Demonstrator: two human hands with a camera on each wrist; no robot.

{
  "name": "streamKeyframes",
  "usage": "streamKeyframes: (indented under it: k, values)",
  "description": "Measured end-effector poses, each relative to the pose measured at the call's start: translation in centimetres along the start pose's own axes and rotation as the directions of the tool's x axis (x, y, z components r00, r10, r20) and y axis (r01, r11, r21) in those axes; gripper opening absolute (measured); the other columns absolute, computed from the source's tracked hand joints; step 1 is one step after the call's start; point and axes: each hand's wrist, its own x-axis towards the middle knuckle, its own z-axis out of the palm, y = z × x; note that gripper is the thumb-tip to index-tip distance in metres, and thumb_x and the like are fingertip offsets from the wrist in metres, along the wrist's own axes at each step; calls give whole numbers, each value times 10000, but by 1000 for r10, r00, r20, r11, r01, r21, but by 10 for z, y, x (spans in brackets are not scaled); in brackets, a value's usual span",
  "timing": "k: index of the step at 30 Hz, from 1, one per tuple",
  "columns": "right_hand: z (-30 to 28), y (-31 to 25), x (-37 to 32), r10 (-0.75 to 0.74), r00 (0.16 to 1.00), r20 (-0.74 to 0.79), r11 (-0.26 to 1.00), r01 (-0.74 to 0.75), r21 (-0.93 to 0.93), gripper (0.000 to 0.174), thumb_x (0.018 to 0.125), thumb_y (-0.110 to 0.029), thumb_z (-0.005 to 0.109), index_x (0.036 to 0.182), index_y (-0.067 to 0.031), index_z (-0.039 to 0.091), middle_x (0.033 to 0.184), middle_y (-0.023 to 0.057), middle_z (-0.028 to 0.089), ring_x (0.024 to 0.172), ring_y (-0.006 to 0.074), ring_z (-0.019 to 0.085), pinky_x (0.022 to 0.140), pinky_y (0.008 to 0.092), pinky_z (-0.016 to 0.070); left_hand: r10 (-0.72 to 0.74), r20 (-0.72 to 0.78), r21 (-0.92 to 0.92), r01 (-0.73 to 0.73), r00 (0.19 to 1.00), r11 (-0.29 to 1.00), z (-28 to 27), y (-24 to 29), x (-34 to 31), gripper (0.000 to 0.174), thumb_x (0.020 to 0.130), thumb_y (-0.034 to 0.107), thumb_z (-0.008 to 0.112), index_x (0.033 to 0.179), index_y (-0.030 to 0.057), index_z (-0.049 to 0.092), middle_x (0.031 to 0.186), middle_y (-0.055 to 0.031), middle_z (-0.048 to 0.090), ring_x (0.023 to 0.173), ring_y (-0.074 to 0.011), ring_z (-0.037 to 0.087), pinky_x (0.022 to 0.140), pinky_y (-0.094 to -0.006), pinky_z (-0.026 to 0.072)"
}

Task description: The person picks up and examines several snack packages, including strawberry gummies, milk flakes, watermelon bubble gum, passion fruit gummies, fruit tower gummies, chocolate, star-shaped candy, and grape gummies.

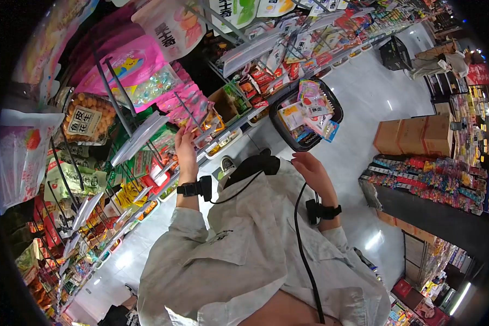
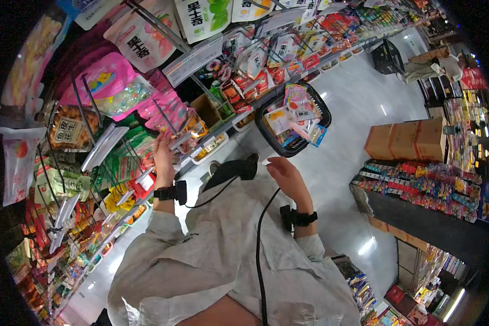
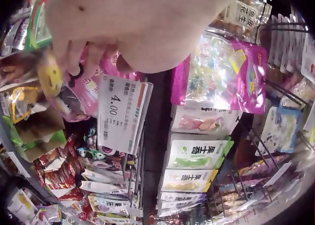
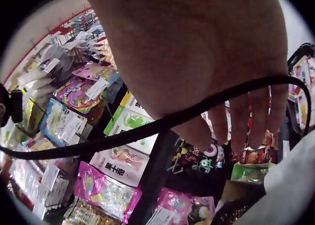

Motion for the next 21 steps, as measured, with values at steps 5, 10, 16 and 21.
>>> streamKeyframes:
  k: [5,10,16,21]
  values:
    - [-2,2,6,-52,997,54,998,50,23,303,1000,-147,628,1269,-11,597,1115,90,712,1043,161,672,901,307,527,52,49,240,-63,997,969,-20,-24,7,361,988,167,514,1275,-19,626,1186,-79,679,1016,-143,581,886,-277,426]
    - [-11,9,39,-142,969,200,990,136,44,285,999,-138,633,1250,-9,600,1118,84,708,1035,153,673,889,300,527,-78,-47,-64,75,996,995,-13,-16,-33,398,1018,273,465,1243,-17,620,1161,-97,720,1058,-198,648,946,-291,447]
    - [-41,11,85,-257,886,385,965,217,145,286,1001,-136,636,1252,-5,592,1104,104,696,1065,169,678,916,294,526,-83,-157,-61,75,984,995,6,-31,-88,396,1038,277,454,1241,-22,615,1267,-155,689,1168,-225,653,998,-336,476]
    - [-64,31,110,-269,813,517,963,220,156,299,999,-127,642,1263,1,583,1104,109,696,1060,166,677,918,301,535,-59,-217,-40,51,974,998,34,-45,-156,268,973,176,611,1146,-20,673,1110,-91,733,1022,-152,678,887,-275,514]
